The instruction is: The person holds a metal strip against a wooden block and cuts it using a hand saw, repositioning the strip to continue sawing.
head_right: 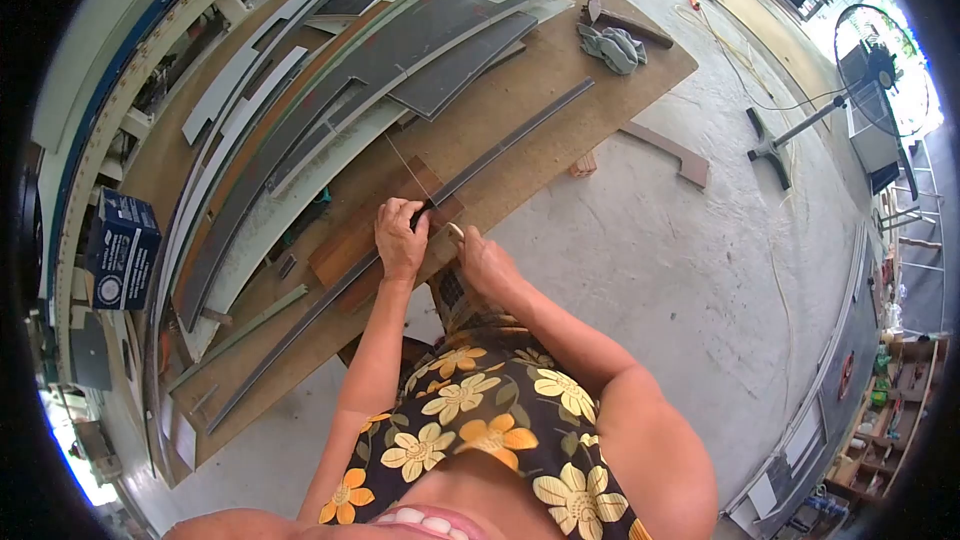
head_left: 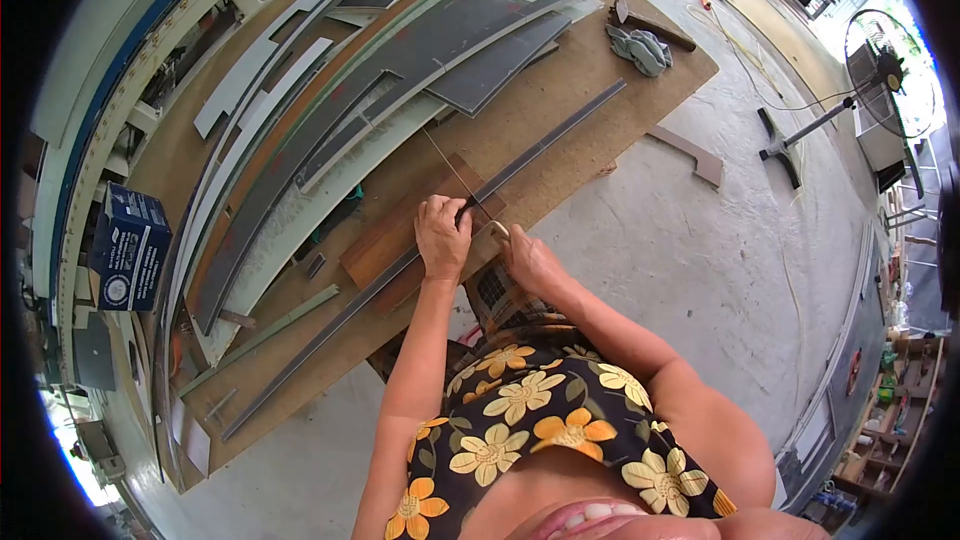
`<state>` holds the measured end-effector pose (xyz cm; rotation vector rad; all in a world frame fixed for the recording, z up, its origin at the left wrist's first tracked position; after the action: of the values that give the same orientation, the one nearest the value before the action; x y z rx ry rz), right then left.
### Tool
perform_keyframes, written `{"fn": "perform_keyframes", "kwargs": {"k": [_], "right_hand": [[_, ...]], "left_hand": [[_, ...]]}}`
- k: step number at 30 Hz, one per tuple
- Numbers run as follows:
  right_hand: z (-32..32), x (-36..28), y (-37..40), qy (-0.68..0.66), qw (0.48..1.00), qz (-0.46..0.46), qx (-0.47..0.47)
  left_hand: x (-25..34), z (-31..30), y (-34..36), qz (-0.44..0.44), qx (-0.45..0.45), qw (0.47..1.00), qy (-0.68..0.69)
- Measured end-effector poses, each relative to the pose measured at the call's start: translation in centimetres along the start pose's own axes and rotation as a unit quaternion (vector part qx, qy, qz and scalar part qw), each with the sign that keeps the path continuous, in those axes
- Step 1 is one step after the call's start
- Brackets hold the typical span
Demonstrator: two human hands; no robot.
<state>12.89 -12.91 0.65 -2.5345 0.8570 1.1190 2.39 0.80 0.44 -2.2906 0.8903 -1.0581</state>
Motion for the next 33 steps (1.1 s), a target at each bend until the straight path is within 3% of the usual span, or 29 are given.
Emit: {"fn": "perform_keyframes", "kwargs": {"k": [6,12,16,18,21,28,33], "right_hand": [[-2.4,1.3,3.5,0.049,0.997,0.037,-0.047],[-2.2,3.0,4.8,0.025,0.999,-0.026,0.006],[-2.4,3.3,4.7,0.042,0.999,0.003,-0.025],[-2.2,3.5,4.5,0.049,0.998,-0.004,-0.024],[-2.7,2.8,4.5,0.009,1.0,-0.018,-0.011],[-3.6,1.9,4.4,-0.007,0.999,-0.01,-0.029],[-3.9,1.6,4.2,0.006,0.999,0.015,-0.045]], "left_hand": [[0.5,-0.2,-0.2,-0.01,-0.004,1.0,0.0],[0.2,-0.1,-0.1,0.017,0.0,1.0,0.004],[0.1,-0.7,0.1,0.021,-0.012,1.0,-0.005],[0.4,-1.8,0.4,0.004,-0.032,0.999,-0.023],[-0.5,-4.7,1.5,0.044,-0.01,0.998,-0.037],[-5.5,-13.1,5.3,-0.007,0.002,0.994,-0.111],[-7.8,-15.2,6.0,-0.039,-0.009,0.993,-0.109]]}}
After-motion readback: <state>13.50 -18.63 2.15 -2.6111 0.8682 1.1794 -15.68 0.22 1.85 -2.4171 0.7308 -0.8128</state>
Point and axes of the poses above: each hand's wrist, its own y-axis away from the middle knuckle, its own z-axis out of the palm, x = y × z, the point moved 2 cm from there along -y, towards the middle knuckle, and after that the axes turned 13 degrees about x, right-handed, at the moved point
